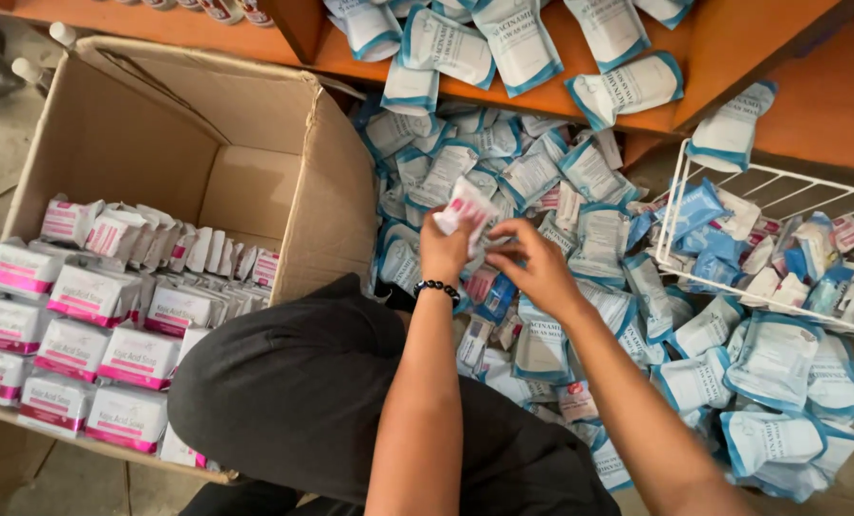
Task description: The person packs small soap boxes and sachets into a larger cardboard box by hand, arranging the items in layers and checking the contents of individual sachets.
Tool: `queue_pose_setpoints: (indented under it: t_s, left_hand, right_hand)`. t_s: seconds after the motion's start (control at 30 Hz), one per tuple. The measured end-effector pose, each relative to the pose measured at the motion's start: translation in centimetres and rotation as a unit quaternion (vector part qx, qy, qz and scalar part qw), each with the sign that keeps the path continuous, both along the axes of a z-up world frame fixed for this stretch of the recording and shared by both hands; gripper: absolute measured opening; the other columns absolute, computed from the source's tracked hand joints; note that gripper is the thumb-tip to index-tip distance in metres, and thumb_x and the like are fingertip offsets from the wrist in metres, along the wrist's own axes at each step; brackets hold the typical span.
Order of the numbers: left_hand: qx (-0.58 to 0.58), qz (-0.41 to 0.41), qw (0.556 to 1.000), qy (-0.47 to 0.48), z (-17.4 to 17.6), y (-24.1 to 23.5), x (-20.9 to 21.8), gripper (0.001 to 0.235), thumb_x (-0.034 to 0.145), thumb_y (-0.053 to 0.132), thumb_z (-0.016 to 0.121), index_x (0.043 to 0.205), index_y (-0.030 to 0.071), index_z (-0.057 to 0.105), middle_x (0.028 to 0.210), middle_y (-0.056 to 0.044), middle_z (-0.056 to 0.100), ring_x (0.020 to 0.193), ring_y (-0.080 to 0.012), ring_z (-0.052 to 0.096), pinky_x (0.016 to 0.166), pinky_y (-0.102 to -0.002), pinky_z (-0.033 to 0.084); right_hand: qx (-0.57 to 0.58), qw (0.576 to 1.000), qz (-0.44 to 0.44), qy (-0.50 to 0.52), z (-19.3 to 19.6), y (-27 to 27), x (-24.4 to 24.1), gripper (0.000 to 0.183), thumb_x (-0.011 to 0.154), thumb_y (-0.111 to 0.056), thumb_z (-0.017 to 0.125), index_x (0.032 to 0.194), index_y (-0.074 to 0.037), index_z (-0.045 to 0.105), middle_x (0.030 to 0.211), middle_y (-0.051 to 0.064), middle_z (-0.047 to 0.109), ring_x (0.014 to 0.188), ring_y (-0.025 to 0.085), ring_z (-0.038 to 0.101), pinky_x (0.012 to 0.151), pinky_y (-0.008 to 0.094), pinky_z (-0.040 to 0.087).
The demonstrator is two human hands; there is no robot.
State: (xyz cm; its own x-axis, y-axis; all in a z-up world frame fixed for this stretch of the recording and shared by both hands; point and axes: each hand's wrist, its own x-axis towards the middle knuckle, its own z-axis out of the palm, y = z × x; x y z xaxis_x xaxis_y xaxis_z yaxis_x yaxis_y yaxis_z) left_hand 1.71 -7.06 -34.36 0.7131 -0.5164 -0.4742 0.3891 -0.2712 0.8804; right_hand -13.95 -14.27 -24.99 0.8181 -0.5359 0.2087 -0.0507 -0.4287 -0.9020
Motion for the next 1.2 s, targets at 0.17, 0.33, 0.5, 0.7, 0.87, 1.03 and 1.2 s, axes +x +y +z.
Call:
queue_pose_setpoints:
  t_s: [0.17, 0.33, 0.5, 0.7, 0.87, 1.03, 1.2]
  left_hand:
    - [0.181, 0.022, 0.946, -0.267, -2.3, 1.3, 0.2, 0.046, 0.076, 0.027, 0.086, 0.109, 0.000, 0.067, 0.098, -0.021, 0.075, 0.087, -0.0292, 0.069, 0.075, -0.040, 0.055]
    - [0.159, -0.010, 0.980, -0.121, 4.9, 0.3, -1.2, 0.039, 0.075, 0.026, 0.079, 0.103, 0.000, 0.067, 0.095, -0.023, 0.077, 0.086, -0.0382, 0.075, 0.076, -0.045, 0.058]
    - [0.140, -0.012, 0.981, -0.134, 3.7, 0.8, -0.9, 0.041, 0.075, 0.027, 0.077, 0.106, 0.002, 0.068, 0.099, -0.020, 0.078, 0.094, -0.0379, 0.076, 0.084, -0.045, 0.058]
    - [0.246, -0.020, 0.952, -0.183, 3.2, 1.4, -0.8, 0.045, 0.077, 0.031, 0.079, 0.112, 0.006, 0.069, 0.108, -0.022, 0.073, 0.104, -0.0408, 0.069, 0.090, -0.046, 0.054]
    - [0.110, -0.045, 0.979, -0.165, -3.4, 0.3, -0.9, 0.052, 0.077, 0.032, 0.079, 0.118, 0.002, 0.067, 0.109, -0.023, 0.076, 0.104, -0.0388, 0.074, 0.091, -0.046, 0.057]
    - [0.105, 0.009, 0.959, -0.264, 3.1, 0.3, -1.2, 0.073, 0.080, 0.029, 0.081, 0.139, 0.000, 0.048, 0.123, -0.030, 0.065, 0.113, -0.0444, 0.063, 0.095, -0.048, 0.051]
    - [0.142, 0.017, 0.934, -0.329, 5.5, 0.8, -1.7, 0.072, 0.085, 0.025, 0.077, 0.145, 0.003, 0.044, 0.134, -0.030, 0.057, 0.120, -0.0469, 0.056, 0.099, -0.049, 0.047]
  right_hand:
    - [-0.033, 0.951, 0.067, 0.298, -19.7, 0.0, -4.1, 0.034, 0.083, -0.020, 0.076, 0.114, -0.009, 0.067, 0.103, 0.013, 0.074, 0.093, 0.030, 0.072, 0.083, 0.044, 0.058]
    - [-0.189, 0.881, 0.129, 0.413, -17.6, 6.1, -5.4, 0.046, 0.076, -0.030, 0.082, 0.115, -0.012, 0.066, 0.120, 0.016, 0.064, 0.116, 0.036, 0.059, 0.099, 0.055, 0.045]
    - [-0.326, 0.832, 0.115, 0.433, -20.3, 7.2, -5.6, 0.049, 0.080, -0.024, 0.077, 0.125, -0.011, 0.062, 0.127, 0.018, 0.058, 0.119, 0.039, 0.054, 0.103, 0.057, 0.040]
    - [-0.099, 0.887, 0.138, 0.430, -13.7, 1.6, -3.5, 0.052, 0.072, -0.033, 0.085, 0.114, -0.011, 0.065, 0.116, 0.016, 0.065, 0.112, 0.035, 0.060, 0.094, 0.049, 0.050]
    - [0.050, 0.972, -0.060, 0.221, -9.2, -4.2, -2.4, 0.045, 0.080, -0.027, 0.082, 0.117, -0.008, 0.063, 0.110, 0.011, 0.069, 0.099, 0.025, 0.067, 0.083, 0.039, 0.055]
    - [-0.085, 0.982, -0.150, 0.075, -7.0, -2.5, -2.0, 0.047, 0.087, -0.021, 0.077, 0.126, -0.001, 0.060, 0.115, 0.017, 0.066, 0.104, 0.030, 0.064, 0.086, 0.040, 0.053]
    - [0.087, 0.962, 0.032, 0.257, -16.0, 3.9, -2.3, 0.027, 0.093, -0.016, 0.072, 0.118, -0.005, 0.069, 0.101, 0.013, 0.074, 0.088, 0.027, 0.073, 0.079, 0.039, 0.056]
